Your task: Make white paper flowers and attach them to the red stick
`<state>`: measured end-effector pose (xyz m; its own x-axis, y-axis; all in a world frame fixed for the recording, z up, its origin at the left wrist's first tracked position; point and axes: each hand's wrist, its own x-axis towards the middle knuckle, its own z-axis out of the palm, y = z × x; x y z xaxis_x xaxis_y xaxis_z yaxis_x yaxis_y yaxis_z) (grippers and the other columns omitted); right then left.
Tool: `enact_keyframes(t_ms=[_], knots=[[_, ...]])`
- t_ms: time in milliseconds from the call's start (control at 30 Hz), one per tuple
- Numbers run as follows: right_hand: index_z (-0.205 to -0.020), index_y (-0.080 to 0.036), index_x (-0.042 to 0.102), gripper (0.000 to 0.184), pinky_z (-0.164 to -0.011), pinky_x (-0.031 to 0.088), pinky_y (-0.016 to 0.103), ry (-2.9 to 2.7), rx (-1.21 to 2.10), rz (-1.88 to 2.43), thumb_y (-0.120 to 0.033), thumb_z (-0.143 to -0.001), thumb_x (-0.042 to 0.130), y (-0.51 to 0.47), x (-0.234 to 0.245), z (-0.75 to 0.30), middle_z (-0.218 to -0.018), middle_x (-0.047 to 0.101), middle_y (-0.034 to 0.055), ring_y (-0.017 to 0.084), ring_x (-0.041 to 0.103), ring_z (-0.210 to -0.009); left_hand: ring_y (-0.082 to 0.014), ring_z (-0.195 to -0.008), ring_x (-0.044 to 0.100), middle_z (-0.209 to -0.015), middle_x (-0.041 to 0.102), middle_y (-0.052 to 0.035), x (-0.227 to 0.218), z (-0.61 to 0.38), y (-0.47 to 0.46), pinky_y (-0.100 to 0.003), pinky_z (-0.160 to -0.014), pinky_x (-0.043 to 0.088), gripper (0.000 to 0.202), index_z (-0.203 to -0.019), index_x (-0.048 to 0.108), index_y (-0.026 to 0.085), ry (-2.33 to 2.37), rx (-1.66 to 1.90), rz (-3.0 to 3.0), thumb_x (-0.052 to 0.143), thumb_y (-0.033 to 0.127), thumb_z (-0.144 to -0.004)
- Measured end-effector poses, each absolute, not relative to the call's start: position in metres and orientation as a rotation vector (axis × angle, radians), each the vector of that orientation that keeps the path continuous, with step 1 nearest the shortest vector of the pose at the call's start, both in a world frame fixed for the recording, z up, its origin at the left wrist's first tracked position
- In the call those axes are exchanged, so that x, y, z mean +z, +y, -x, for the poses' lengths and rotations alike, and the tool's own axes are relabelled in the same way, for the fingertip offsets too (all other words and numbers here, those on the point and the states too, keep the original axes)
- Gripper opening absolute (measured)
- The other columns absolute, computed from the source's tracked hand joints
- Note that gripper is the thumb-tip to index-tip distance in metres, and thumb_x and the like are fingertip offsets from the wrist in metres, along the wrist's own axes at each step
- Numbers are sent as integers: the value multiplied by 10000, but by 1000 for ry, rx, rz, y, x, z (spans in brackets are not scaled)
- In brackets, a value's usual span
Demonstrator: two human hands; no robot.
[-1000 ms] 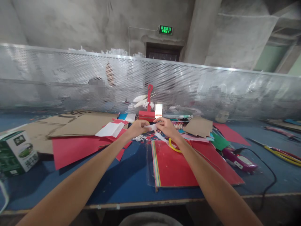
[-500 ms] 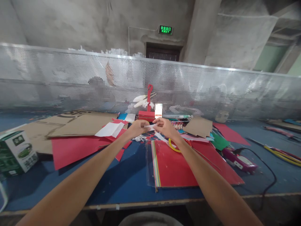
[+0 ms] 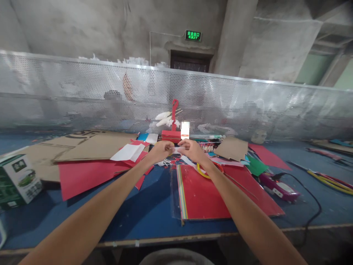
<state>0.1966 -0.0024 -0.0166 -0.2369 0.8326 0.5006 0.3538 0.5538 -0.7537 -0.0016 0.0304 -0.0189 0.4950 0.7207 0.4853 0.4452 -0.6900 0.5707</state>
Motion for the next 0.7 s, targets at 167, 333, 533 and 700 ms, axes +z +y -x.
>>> enact_keyframes(t_ms=[167, 333, 533, 700], knots=[[-941, -179, 616, 207, -598, 471, 251, -1843, 558, 995, -251, -748, 628, -1, -19, -198, -735, 667, 6, 137, 616, -606, -159, -689, 615, -784, 663, -41, -20, 1, 35, -254, -635, 460, 186, -899, 627, 159, 985, 1044, -2265, 551, 288, -789], [-941, -185, 618, 209, -609, 472, 253, -1844, 544, 1002, -257, -746, 634, 2, -22, -201, -748, 673, 9, 146, 625, -629, -166, -791, 628, -939, 672, -80, -15, 1, 32, -261, -668, 479, 244, -998, 586, 161, 1061, 1139, -2117, 487, 335, -856], [-939, -176, 615, 202, -625, 477, 256, -1861, 537, 979, -263, -758, 632, 1, -21, -199, -746, 672, 13, 148, 632, -636, -162, -767, 622, -905, 677, -60, -23, -3, 35, -271, -709, 479, 316, -1023, 611, 169, 993, 1041, -2344, 653, 307, -742], [-938, -170, 609, 195, -632, 500, 263, -1848, 600, 975, -229, -754, 633, 1, -21, -197, -751, 675, 13, 146, 647, -618, -151, -722, 620, -866, 689, -43, -28, -1, 39, -253, -678, 468, 214, -973, 650, 177, 997, 1035, -2438, 555, 260, -799]])
